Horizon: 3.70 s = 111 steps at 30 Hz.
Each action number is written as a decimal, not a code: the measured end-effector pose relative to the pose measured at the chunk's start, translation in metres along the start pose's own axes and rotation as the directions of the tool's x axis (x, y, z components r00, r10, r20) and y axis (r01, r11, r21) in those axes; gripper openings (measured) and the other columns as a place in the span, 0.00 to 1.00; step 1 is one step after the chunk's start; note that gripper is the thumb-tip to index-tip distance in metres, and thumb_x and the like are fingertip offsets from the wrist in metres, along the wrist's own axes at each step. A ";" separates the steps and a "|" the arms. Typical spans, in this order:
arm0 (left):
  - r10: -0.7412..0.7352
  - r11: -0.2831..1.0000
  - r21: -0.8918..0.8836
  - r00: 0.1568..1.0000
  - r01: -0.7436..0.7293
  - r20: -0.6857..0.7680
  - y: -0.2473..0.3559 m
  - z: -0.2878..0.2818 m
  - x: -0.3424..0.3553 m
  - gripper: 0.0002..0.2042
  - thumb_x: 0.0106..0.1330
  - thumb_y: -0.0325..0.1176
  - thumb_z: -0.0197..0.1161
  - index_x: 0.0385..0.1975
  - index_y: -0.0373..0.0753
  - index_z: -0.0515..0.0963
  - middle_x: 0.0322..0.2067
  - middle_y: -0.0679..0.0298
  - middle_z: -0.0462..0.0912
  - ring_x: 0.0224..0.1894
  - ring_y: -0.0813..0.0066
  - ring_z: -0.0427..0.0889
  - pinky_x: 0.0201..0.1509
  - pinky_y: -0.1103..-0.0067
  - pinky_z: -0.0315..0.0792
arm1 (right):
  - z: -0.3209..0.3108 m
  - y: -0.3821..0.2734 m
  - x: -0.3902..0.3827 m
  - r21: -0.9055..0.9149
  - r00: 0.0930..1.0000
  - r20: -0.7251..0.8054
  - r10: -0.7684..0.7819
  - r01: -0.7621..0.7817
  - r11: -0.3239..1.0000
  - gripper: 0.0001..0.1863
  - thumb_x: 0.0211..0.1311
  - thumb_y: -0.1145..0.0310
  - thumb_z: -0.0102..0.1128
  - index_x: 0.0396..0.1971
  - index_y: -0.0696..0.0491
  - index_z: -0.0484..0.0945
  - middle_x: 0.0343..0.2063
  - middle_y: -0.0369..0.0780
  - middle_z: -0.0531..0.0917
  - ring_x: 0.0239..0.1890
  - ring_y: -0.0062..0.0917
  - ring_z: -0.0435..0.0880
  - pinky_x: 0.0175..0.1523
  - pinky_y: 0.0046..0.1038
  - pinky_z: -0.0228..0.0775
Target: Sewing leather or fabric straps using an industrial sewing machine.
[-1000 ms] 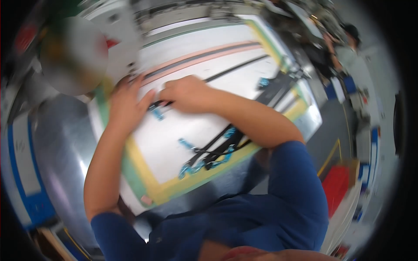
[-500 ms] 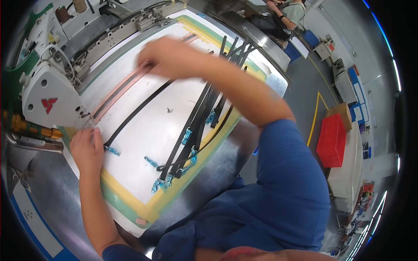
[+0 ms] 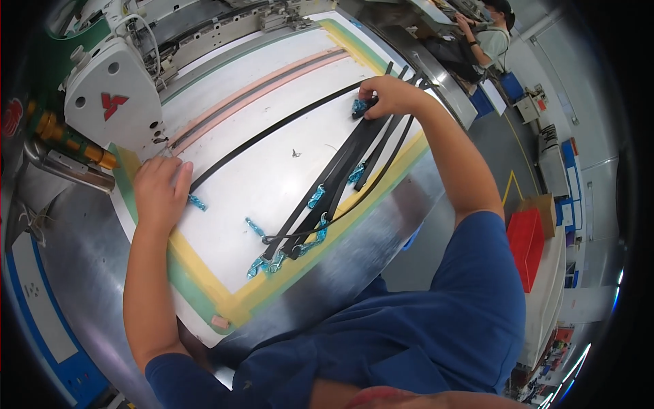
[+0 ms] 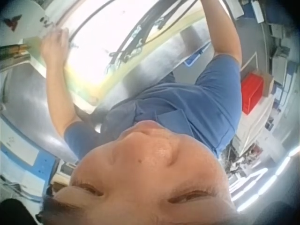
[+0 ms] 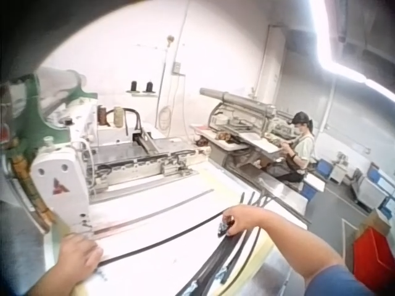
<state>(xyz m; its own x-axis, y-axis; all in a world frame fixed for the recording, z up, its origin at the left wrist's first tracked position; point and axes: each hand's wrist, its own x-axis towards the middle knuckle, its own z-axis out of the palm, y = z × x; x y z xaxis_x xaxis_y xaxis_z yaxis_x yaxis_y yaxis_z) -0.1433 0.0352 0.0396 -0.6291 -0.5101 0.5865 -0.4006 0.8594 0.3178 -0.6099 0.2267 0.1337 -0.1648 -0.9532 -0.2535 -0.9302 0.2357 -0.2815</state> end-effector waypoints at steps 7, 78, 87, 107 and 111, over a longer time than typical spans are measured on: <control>-0.052 0.999 0.009 0.995 0.051 0.086 -0.001 -0.002 -0.002 0.09 0.65 0.35 0.70 0.32 0.35 0.84 0.32 0.55 0.83 0.39 0.50 0.80 0.48 0.62 0.73 | 0.003 -0.031 0.015 -0.224 0.994 0.110 -0.003 0.027 0.974 0.23 0.46 0.68 0.75 0.44 0.59 0.81 0.41 0.49 0.87 0.48 0.44 0.85 0.53 0.38 0.76; -0.147 0.967 0.225 0.981 0.116 0.126 -0.028 0.002 0.001 0.17 0.66 0.22 0.62 0.53 0.43 0.85 0.48 0.61 0.86 0.50 0.56 0.83 0.56 0.66 0.78 | 0.105 -0.232 0.172 -0.211 0.619 -0.241 -0.748 0.718 0.663 0.25 0.45 0.84 0.60 0.45 0.47 0.89 0.41 0.35 0.85 0.43 0.35 0.86 0.45 0.36 0.78; -0.111 0.959 0.275 0.982 0.065 0.155 -0.025 0.000 0.002 0.19 0.63 0.20 0.62 0.52 0.42 0.85 0.46 0.62 0.86 0.49 0.57 0.83 0.57 0.66 0.76 | 0.111 -0.232 0.173 -0.191 0.612 -0.267 -0.744 0.724 0.663 0.22 0.55 0.80 0.58 0.45 0.41 0.90 0.40 0.34 0.84 0.43 0.35 0.86 0.44 0.38 0.78; -0.095 0.958 0.285 0.976 0.036 0.196 -0.017 0.003 0.008 0.23 0.58 0.19 0.58 0.54 0.37 0.85 0.47 0.57 0.85 0.51 0.54 0.82 0.57 0.64 0.77 | 0.098 -0.241 0.165 -0.230 0.656 -0.214 -0.724 0.686 0.690 0.20 0.54 0.76 0.64 0.45 0.42 0.90 0.40 0.38 0.83 0.43 0.38 0.85 0.48 0.40 0.77; -0.074 0.963 0.268 0.979 0.021 0.188 -0.018 0.003 0.004 0.22 0.59 0.19 0.57 0.54 0.37 0.84 0.47 0.56 0.85 0.53 0.53 0.82 0.58 0.64 0.76 | 0.085 -0.253 0.175 -0.171 0.737 -0.184 -0.650 0.628 0.759 0.16 0.54 0.68 0.69 0.44 0.47 0.90 0.38 0.40 0.85 0.42 0.40 0.85 0.47 0.40 0.77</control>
<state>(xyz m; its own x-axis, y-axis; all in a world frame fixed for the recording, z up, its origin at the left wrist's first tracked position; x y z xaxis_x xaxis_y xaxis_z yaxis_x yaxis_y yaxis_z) -0.1400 0.0174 0.0338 -0.7117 -0.5698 0.4109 -0.5778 0.8075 0.1190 -0.3757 0.0164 0.0815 0.4231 -0.8906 0.1669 -0.8660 -0.4516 -0.2144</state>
